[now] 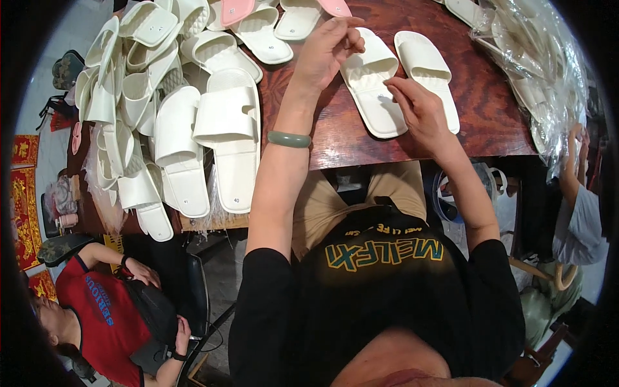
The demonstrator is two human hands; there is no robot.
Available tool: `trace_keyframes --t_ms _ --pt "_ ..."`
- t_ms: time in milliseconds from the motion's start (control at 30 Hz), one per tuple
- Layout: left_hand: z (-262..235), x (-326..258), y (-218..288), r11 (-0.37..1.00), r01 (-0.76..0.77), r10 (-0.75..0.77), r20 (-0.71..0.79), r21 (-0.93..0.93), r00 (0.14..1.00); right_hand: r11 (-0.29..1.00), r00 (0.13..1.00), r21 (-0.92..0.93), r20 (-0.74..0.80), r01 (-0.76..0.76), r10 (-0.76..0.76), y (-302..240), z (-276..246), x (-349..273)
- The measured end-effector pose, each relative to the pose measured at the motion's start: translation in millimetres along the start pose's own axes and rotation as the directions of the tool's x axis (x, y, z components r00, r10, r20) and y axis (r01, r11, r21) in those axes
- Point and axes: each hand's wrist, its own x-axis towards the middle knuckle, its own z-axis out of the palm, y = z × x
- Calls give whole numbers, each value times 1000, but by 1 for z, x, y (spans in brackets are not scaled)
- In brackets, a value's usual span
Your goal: The recorder is inspecting, adjusting, and organizing white and pink slippers at a factory work table.
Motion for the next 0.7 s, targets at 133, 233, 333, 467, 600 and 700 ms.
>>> trace_keyframes --t_ms 133,233,333,467,600,700 --pt "12 -1 -12 858 -92 143 -62 506 988 980 998 -191 42 45 -37 -3 -19 -17" --pt "-13 10 -34 674 -192 343 -72 714 937 968 990 -245 108 -60 88 -7 -27 -28" --pt "-16 7 -35 456 -196 406 -7 868 914 954 980 -267 106 -138 171 -1 -31 -39" --pt "-24 4 -39 386 46 184 -125 921 975 952 984 -277 84 -130 159 3 -36 -41" --pt "-21 0 -37 494 84 156 -184 865 970 937 977 -322 112 -136 181 -1 -44 -37" --pt "-25 1 -36 426 110 171 -200 898 965 936 969 -321 145 -147 202 -7 -56 -42"
